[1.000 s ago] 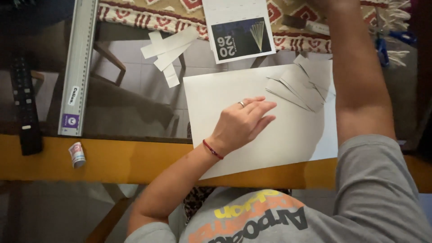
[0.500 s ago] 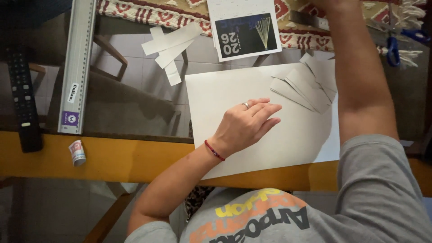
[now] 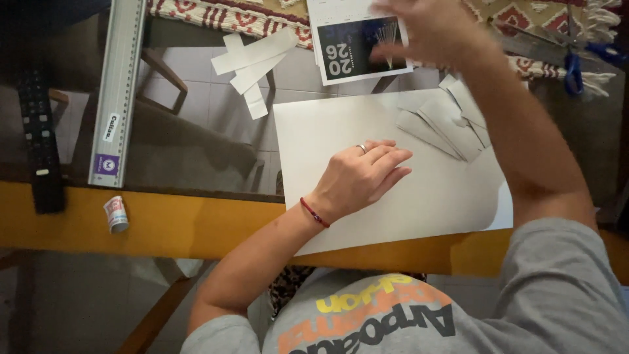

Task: Cutting, folding, and assembling various paper components to create a craft item.

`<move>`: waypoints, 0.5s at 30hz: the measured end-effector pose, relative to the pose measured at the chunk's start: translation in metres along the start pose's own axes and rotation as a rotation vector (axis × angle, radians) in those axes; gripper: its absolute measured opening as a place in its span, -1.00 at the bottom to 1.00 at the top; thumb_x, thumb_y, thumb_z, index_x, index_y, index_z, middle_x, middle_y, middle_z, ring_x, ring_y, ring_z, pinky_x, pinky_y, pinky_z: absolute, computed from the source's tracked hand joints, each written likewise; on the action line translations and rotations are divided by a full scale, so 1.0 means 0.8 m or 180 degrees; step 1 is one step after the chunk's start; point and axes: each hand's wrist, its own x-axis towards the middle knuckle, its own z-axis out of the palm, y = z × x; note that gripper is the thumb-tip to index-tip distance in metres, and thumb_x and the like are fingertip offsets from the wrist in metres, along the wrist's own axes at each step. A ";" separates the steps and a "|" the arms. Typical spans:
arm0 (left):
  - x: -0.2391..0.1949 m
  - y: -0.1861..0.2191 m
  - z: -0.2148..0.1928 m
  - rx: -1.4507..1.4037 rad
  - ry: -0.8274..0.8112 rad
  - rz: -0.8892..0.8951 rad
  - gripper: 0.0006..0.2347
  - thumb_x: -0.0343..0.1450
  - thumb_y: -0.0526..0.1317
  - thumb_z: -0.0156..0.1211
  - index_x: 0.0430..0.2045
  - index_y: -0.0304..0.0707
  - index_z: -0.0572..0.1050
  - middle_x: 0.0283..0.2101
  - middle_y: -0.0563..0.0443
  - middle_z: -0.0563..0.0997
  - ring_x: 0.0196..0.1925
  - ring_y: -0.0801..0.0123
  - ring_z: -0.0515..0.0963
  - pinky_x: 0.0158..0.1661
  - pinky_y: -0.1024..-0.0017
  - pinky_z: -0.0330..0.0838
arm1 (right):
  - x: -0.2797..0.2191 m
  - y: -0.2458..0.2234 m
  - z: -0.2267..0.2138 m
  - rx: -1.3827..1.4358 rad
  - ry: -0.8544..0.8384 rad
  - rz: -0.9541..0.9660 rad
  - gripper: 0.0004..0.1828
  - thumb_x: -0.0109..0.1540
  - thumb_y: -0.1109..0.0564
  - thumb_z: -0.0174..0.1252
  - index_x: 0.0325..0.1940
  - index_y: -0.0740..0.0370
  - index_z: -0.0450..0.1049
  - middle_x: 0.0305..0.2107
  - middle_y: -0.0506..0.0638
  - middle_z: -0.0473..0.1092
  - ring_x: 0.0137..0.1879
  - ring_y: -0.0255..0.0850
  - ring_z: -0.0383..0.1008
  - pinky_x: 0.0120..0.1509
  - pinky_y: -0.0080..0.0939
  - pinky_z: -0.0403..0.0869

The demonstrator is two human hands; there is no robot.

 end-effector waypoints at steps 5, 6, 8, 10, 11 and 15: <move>0.001 0.002 -0.004 -0.0075 0.0045 0.0057 -0.86 0.61 -0.18 0.28 -0.07 -0.24 0.62 -0.12 -0.06 0.76 -0.01 0.19 0.77 -0.13 0.33 0.64 | -0.002 -0.013 0.055 -0.0286 0.0360 -0.0806 -0.09 0.39 -0.36 0.23 0.61 0.33 0.35 0.54 0.27 0.27 0.60 0.12 0.26 0.32 0.19 0.49; 0.002 0.002 -0.005 -0.0083 0.0072 0.0055 -0.86 0.61 -0.18 0.27 -0.07 -0.24 0.62 -0.13 -0.06 0.76 -0.03 0.19 0.77 -0.16 0.34 0.63 | -0.002 -0.010 0.063 -0.0426 0.0488 -0.0835 -0.16 0.42 -0.32 0.23 0.59 0.32 0.37 0.54 0.22 0.29 0.60 0.06 0.31 0.17 0.18 0.62; 0.005 0.001 -0.012 -0.0104 0.0126 0.0027 -0.86 0.62 -0.18 0.26 -0.07 -0.23 0.62 -0.12 -0.06 0.76 -0.06 0.20 0.76 -0.15 0.34 0.62 | -0.008 -0.011 0.057 -0.0151 0.0609 -0.0991 -0.30 0.47 -0.20 0.21 0.51 0.38 0.45 0.47 0.31 0.36 0.53 0.13 0.40 0.26 0.18 0.59; 0.006 -0.002 -0.018 -0.0129 0.0182 0.0002 -0.87 0.62 -0.18 0.25 -0.07 -0.21 0.62 -0.12 -0.06 0.76 -0.08 0.20 0.75 -0.14 0.33 0.60 | -0.017 -0.012 0.052 0.0122 0.0728 -0.1142 -0.43 0.52 -0.09 0.20 0.43 0.45 0.53 0.39 0.40 0.43 0.46 0.20 0.49 0.34 0.19 0.55; 0.005 -0.006 -0.019 -0.0264 0.0258 -0.0137 -0.87 0.63 -0.19 0.23 -0.02 -0.19 0.61 -0.08 -0.03 0.76 -0.07 0.20 0.76 -0.14 0.30 0.61 | -0.024 -0.013 0.049 0.0223 0.0863 -0.1107 -0.58 0.53 0.09 0.14 0.41 0.36 0.53 0.20 0.31 0.54 0.14 0.19 0.57 0.06 0.16 0.54; 0.006 -0.020 -0.041 -0.0719 0.1027 -0.0911 -0.95 0.65 -0.28 0.16 -0.11 -0.07 0.56 0.01 0.17 0.73 0.00 0.30 0.76 0.06 0.30 0.61 | -0.061 0.001 0.035 -0.1004 0.1924 -0.0602 -0.70 0.51 0.28 0.27 0.24 -0.09 0.64 -0.43 -0.26 0.46 -0.42 -0.36 0.48 -0.39 -0.28 0.42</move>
